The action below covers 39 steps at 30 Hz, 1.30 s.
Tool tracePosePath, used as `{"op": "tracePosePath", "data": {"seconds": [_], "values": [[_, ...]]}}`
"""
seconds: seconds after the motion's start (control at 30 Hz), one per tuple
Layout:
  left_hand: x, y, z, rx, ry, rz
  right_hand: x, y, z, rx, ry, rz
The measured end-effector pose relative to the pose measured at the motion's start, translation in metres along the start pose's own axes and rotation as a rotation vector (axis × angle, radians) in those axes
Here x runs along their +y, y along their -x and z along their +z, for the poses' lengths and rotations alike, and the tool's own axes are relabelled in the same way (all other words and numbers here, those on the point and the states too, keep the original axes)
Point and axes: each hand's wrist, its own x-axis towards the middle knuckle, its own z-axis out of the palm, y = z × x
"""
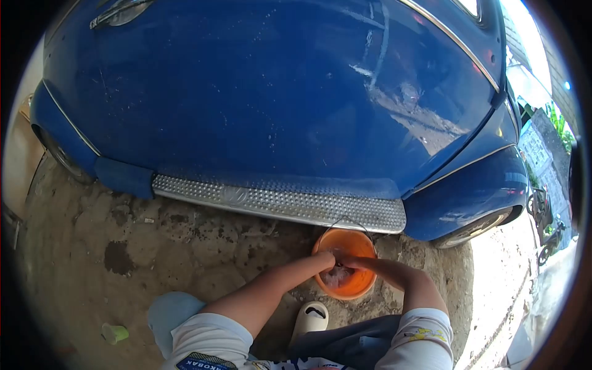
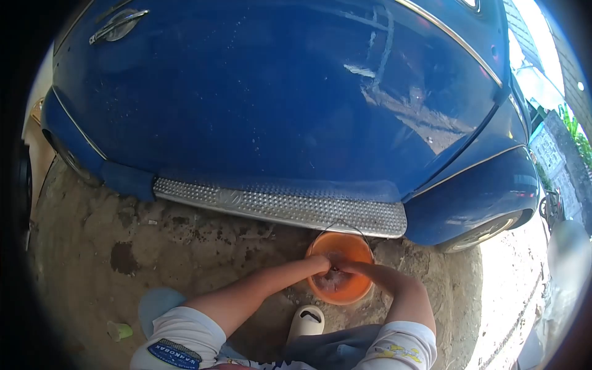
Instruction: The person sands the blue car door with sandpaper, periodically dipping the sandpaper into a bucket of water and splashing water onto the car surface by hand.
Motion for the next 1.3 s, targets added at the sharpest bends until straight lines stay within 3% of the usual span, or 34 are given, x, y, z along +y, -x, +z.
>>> {"op": "tracePosePath", "data": {"seconds": [0.13, 0.27, 0.3, 0.33, 0.37, 0.4, 0.47, 0.73, 1.0, 1.03, 1.07, 1.1, 1.13, 1.17, 1.2, 1.23, 1.3], "values": [[0.036, -0.035, 0.012, -0.116, -0.095, 0.077, -0.019, 0.038, 0.020, -0.115, 0.001, 0.061], [0.037, -0.042, 0.029, -0.184, -0.210, 0.109, -0.015, 0.041, 0.019, -0.189, 0.040, 0.079], [0.039, -0.044, 0.030, -0.181, -0.209, 0.104, -0.012, 0.030, 0.018, -0.203, 0.055, 0.080], [0.042, -0.044, 0.031, -0.054, -0.213, 0.036, -0.012, 0.028, 0.016, -0.200, 0.058, 0.073], [0.045, -0.044, 0.033, 0.074, -0.217, -0.034, -0.027, 0.025, -0.005, -0.291, -0.133, 0.262], [0.041, -0.058, 0.045, 0.079, -0.219, -0.045, -0.036, 0.020, -0.020, -0.378, -0.324, 0.448], [0.025, -0.083, 0.059, 0.115, -0.050, 0.019, -0.036, 0.013, -0.033, -0.403, -0.406, 0.456], [0.054, -0.029, 0.001, 0.071, -0.069, 0.156, -0.014, 0.003, -0.044, -0.684, -1.086, 0.601], [0.054, 0.035, -0.075, 0.010, -0.066, 0.347, 0.055, -0.004, -0.047, -0.990, -1.759, 0.763], [0.056, 0.049, -0.082, -0.019, -0.074, 0.384, 0.065, -0.011, -0.077, -0.997, -1.687, 0.629], [0.058, 0.076, -0.111, -0.014, 0.017, 0.417, 0.060, -0.028, -0.137, -1.128, -1.794, 0.371], [0.055, 0.117, -0.162, -0.009, 0.113, 0.447, 0.001, -0.021, -0.214, -0.565, -1.168, 0.455], [0.053, 0.170, -0.213, 0.014, 0.355, 0.385, -0.036, -0.025, -0.290, -0.415, -0.892, 0.345], [0.039, 0.201, -0.260, 0.126, 0.205, 0.503, -0.061, -0.030, -0.337, -0.145, -0.805, 0.312], [0.028, 0.244, -0.311, 0.212, 0.103, 0.470, -0.066, -0.045, -0.386, -0.097, -0.926, 0.367], [0.013, 0.296, -0.348, 0.459, 0.095, 0.504, -0.071, -0.060, -0.430, -0.013, -1.242, 0.285], [-0.001, 0.395, -0.423, 0.611, 0.031, 0.196, -0.113, -0.088, -0.520, 0.137, -0.885, -0.039]]}}
